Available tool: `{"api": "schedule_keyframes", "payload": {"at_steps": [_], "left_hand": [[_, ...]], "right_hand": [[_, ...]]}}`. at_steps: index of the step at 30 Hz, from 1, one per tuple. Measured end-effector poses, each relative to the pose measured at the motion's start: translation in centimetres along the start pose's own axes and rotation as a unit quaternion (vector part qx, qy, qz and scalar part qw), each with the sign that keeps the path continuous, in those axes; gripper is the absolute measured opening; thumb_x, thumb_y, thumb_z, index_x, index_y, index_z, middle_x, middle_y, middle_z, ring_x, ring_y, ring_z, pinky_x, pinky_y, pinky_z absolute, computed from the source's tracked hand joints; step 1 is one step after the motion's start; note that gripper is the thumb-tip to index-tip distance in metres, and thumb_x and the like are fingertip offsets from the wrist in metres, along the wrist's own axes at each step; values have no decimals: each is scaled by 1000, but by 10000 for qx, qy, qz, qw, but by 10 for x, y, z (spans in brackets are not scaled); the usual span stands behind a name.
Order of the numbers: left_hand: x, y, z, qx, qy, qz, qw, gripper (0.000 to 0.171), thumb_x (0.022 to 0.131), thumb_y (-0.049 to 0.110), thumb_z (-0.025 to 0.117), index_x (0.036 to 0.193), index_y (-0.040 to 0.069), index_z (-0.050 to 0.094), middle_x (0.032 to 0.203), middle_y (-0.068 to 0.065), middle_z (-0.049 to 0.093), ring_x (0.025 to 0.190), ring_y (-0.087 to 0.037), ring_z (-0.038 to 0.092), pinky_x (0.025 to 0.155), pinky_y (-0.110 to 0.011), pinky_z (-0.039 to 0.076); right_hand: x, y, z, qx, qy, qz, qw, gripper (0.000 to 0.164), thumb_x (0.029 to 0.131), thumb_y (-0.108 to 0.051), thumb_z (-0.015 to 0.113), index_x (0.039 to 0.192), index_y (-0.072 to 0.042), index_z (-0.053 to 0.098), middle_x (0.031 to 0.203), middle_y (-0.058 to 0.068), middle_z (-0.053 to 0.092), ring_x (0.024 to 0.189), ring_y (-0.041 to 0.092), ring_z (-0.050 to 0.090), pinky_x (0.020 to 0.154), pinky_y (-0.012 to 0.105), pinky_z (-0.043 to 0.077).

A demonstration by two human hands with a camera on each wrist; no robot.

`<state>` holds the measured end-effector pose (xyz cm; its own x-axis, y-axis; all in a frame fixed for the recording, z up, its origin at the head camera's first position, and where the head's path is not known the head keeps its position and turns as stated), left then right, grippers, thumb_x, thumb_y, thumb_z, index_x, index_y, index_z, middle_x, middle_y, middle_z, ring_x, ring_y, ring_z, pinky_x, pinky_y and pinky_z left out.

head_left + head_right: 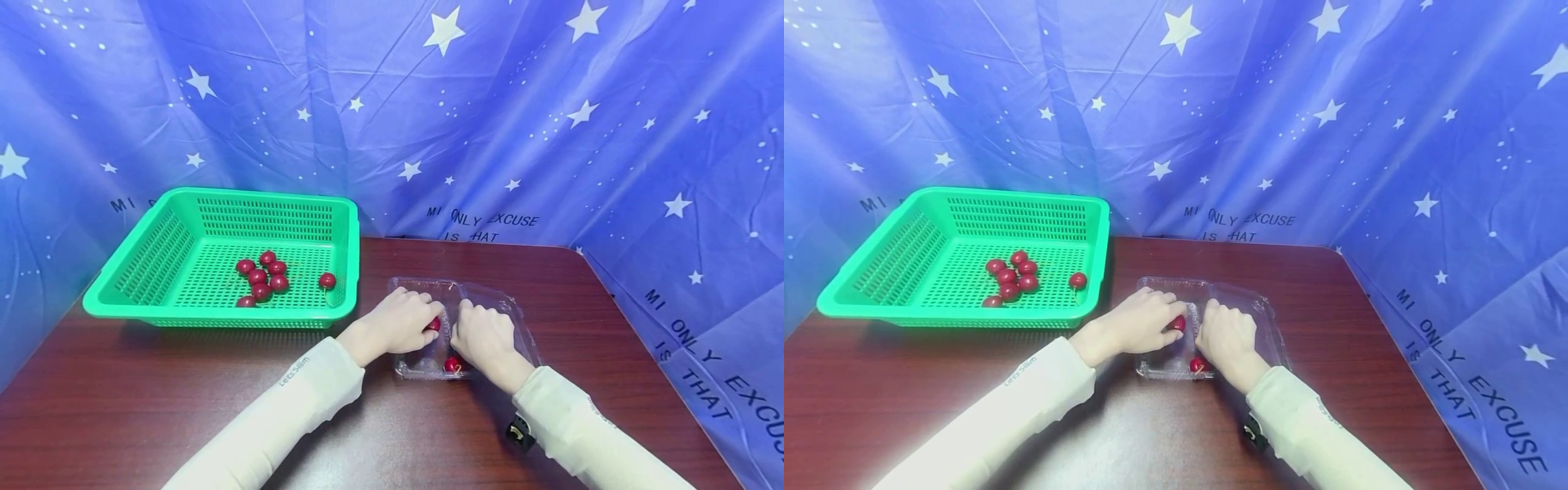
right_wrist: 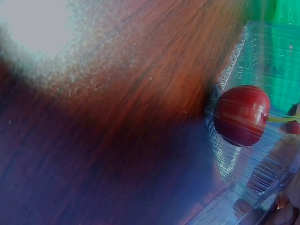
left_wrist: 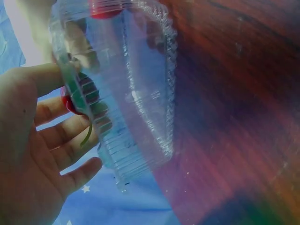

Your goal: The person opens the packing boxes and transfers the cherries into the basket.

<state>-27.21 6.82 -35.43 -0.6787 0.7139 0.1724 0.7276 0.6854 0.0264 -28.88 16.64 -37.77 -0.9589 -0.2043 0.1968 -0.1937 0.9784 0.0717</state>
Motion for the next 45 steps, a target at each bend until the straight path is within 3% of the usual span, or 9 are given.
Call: {"api": "schedule_keyframes", "payload": {"at_steps": [10,20,26,33,45], "left_hand": [[0,-7,-8,35,-127,-72,9999,30,89,33,62,109,10,65,96,-6,72,90,-23,68,80,-41,55],[1,-14,-27,-160,163,94,9997,23,88,26,63,103,8,65,92,-7,69,81,-22,67,75,-40,57],[-3,-30,-41,-602,144,-165,9979,24,88,21,63,107,7,65,95,-8,67,83,-21,65,81,-39,56],[-10,-49,-56,-1025,73,-619,9928,26,88,17,62,112,6,65,97,-9,64,82,-20,62,78,-34,57],[-19,-69,-73,-1009,166,-719,9922,29,89,16,62,115,4,64,102,-12,64,85,-23,64,83,-38,57]], "right_hand": [[1,1,3,-41,-204,79,9998,18,79,-17,57,76,1,54,70,24,69,59,43,64,45,53,49],[1,1,2,-23,-165,37,9999,19,79,-18,57,76,1,55,68,25,69,59,44,64,46,53,49],[1,2,3,-1,-182,72,9998,18,80,-17,57,75,0,54,70,25,69,60,44,64,46,53,49],[0,1,2,51,-239,91,9997,19,80,-18,57,75,0,53,71,25,69,62,44,64,47,53,50],[0,1,1,46,-139,53,9999,17,79,-16,57,74,-1,52,69,24,68,60,44,64,45,53,49]]}}
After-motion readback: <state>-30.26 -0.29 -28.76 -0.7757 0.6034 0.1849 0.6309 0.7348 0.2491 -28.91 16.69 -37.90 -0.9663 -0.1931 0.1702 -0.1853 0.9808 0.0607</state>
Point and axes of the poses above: each hand's wrist, its own x-axis towards the middle knuckle, its own z-axis out of the palm, y = z × x, the point moved 8 cm from there along x, towards the middle knuckle
